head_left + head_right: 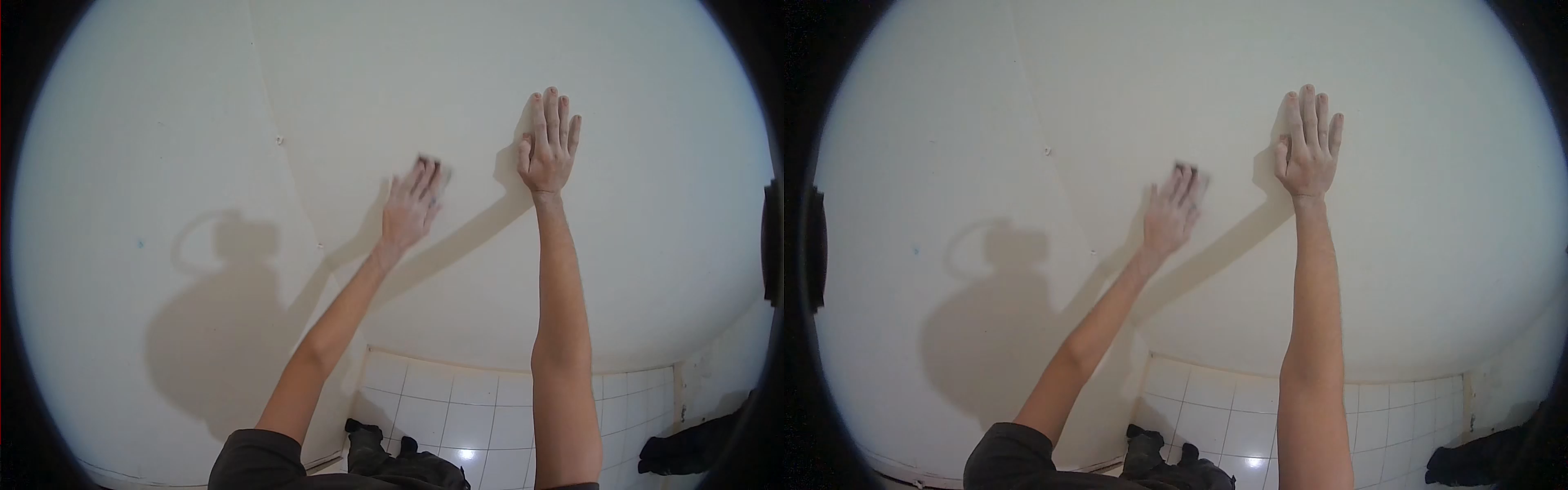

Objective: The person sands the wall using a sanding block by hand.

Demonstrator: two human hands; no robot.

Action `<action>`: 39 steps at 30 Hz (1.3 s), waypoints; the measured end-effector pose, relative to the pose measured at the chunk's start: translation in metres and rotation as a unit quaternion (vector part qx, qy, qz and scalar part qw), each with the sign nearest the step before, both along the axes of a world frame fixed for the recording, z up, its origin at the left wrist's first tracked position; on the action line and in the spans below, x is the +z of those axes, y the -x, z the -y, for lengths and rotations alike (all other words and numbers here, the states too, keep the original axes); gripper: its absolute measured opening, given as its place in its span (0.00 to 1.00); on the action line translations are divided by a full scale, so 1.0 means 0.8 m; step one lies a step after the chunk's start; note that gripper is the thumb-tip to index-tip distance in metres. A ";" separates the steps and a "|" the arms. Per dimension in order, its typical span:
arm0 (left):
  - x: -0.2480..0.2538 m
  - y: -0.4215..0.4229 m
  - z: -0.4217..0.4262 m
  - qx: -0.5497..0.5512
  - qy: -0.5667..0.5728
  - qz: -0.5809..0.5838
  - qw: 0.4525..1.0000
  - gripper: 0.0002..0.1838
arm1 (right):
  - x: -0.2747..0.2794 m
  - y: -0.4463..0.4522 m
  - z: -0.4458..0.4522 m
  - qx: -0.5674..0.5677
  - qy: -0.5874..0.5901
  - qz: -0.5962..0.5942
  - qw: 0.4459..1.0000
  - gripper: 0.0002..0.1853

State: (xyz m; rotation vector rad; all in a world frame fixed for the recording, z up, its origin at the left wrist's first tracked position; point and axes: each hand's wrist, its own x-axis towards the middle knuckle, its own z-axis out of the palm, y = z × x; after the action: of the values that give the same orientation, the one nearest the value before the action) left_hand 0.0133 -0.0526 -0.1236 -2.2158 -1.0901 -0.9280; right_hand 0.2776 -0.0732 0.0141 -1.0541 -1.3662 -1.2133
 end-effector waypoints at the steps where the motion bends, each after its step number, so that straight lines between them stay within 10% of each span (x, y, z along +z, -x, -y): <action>1: 0.043 -0.001 -0.005 0.001 -0.033 0.033 0.999 0.41 | 0.000 0.000 -0.001 0.001 -0.002 0.001 1.000 0.39; 8: 0.154 -0.011 -0.021 -0.049 -0.115 0.137 0.983 0.43 | 0.001 0.002 0.000 -0.011 -0.004 0.001 1.000 0.39; 20: -0.217 0.003 0.032 -0.061 0.139 0.040 0.988 0.41 | 0.002 0.003 0.002 0.002 -0.005 0.002 1.000 0.39; 33: 0.144 0.001 -0.033 -0.054 -0.117 0.122 0.984 0.37 | 0.003 0.002 0.000 0.002 -0.010 0.004 1.000 0.38; 39: 0.121 -0.016 -0.020 -0.063 -0.105 0.119 0.985 0.39 | 0.003 0.003 0.002 0.000 -0.005 -0.001 1.000 0.38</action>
State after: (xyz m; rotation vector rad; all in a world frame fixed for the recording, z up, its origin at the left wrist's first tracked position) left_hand 0.0259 -0.0366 -0.0265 -2.0574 -0.9113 -1.3265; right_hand 0.2752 -0.0745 0.0168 -1.0479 -1.3560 -1.2181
